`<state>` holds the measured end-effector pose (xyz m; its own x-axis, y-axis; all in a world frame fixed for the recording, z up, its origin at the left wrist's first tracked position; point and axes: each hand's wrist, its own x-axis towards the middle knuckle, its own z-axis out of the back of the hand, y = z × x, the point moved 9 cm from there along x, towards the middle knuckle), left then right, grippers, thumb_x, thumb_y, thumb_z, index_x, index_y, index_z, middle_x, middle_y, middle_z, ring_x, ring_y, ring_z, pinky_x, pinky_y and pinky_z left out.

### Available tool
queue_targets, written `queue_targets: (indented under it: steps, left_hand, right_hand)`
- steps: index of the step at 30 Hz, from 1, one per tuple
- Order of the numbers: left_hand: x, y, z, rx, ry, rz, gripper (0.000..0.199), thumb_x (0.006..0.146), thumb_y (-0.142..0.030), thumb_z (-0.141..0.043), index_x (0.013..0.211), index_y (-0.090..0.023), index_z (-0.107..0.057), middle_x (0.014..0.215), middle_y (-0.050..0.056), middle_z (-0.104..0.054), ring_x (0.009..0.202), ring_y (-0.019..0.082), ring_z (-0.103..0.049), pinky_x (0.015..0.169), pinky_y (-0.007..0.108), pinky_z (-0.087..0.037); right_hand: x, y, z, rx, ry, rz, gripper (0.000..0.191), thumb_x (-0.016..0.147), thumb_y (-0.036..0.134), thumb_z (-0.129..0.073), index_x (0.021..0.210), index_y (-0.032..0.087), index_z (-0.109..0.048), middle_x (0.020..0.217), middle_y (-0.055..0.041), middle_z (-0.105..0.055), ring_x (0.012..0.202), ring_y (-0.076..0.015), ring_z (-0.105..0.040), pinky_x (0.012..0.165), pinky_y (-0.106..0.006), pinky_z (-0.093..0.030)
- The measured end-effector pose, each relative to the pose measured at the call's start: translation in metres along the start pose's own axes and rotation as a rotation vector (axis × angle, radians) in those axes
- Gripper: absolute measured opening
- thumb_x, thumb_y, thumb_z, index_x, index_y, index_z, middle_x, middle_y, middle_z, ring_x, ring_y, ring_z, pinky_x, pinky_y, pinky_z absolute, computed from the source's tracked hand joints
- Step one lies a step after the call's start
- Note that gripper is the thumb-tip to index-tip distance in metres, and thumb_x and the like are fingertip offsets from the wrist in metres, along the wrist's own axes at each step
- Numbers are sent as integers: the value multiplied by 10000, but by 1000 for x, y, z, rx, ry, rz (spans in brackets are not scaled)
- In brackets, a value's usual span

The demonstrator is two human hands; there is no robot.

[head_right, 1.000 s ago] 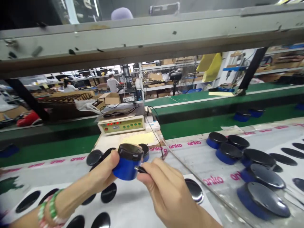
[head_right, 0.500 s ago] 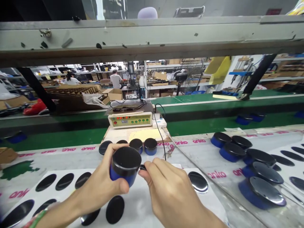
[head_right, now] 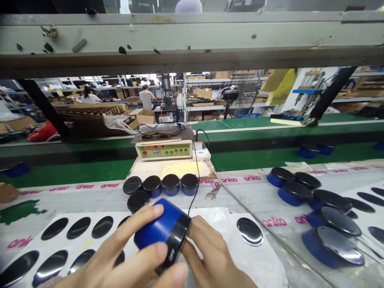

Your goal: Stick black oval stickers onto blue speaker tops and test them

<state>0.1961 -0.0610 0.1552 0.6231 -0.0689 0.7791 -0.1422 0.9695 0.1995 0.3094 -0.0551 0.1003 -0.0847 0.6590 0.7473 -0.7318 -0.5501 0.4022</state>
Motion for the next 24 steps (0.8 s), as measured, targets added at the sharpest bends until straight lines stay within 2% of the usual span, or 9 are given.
queue_targets:
  steps: [3, 6, 10, 14, 16, 19, 21, 23, 24]
  left_hand:
    - [-1, 4, -4, -53, 39, 115, 131, 834, -182, -649, 918, -275, -684, 670, -53, -560, 1187, 224, -573, 1127, 406, -406]
    - [-4, 6, -11, -66, 89, 160, 88, 866, -200, -606, 831, -253, -666, 674, -45, -587, 1127, 215, -619, 1097, 400, -452]
    - [-8, 2, -22, 44, 186, 98, 229, 853, -85, -543, 920, -268, -665, 553, -50, -502, 1106, 256, -627, 1083, 435, -460]
    - [-3, -4, -26, 132, 232, -61, 273, 843, -46, -473, 761, -239, -647, 611, -35, -523, 855, 217, -697, 1079, 458, -456]
    - [2, -7, -23, 134, 215, -148, 290, 851, -34, -460, 798, -229, -668, 686, -29, -562, 779, 163, -682, 1109, 447, -423]
    - [6, -4, -19, 79, 198, -192, 302, 860, -17, -442, 848, -204, -678, 759, -19, -592, 765, 125, -653, 1136, 443, -379]
    - [6, 2, -16, -11, 185, -142, 279, 864, -25, -441, 912, -196, -655, 781, -9, -592, 764, 116, -640, 1120, 424, -395]
    - [3, 15, -21, -72, 227, -7, 251, 874, -114, -514, 1100, -190, -591, 922, 43, -609, 900, 154, -638, 1042, 382, -472]
    - [0, 22, -27, -80, 271, 68, 334, 867, -190, -568, 1199, -181, -534, 1022, 83, -602, 979, 192, -623, 987, 377, -510]
  right_hand:
    - [-1, 3, 0, 80, -20, 18, 387, 920, 130, -365, 1245, 311, -472, 786, -38, -638, 655, -218, -637, 562, -289, -537]
    - [-4, 1, -1, 125, -32, 18, 394, 898, 107, -421, 1239, 292, -487, 747, -33, -600, 608, -212, -594, 549, -305, -517]
    - [-10, -3, -5, 103, -37, 53, 363, 879, 77, -472, 1213, 211, -518, 706, -37, -580, 581, -193, -556, 577, -312, -505]
    - [-15, -4, -6, 91, -39, 76, 251, 878, 82, -452, 1074, 190, -565, 697, -37, -587, 574, -186, -556, 589, -314, -502]
    - [-15, -3, -4, 71, -48, 75, 211, 872, 69, -445, 993, 191, -568, 689, -29, -578, 576, -175, -558, 602, -300, -501]
    - [-15, -3, 0, 37, -46, 60, 199, 871, 54, -440, 926, 203, -560, 660, -12, -560, 564, -158, -555, 585, -275, -489]
    - [-14, -6, 1, 25, -26, 46, 154, 895, 100, -447, 913, 205, -559, 636, -8, -542, 563, -160, -553, 549, -267, -472]
    - [-14, -6, 0, 18, 11, 50, 125, 930, 155, -438, 907, 190, -556, 630, -16, -534, 569, -162, -542, 522, -267, -451]
    - [-13, -5, -2, 9, 36, 70, 135, 945, 171, -427, 898, 180, -553, 632, -21, -535, 570, -161, -530, 517, -268, -443]
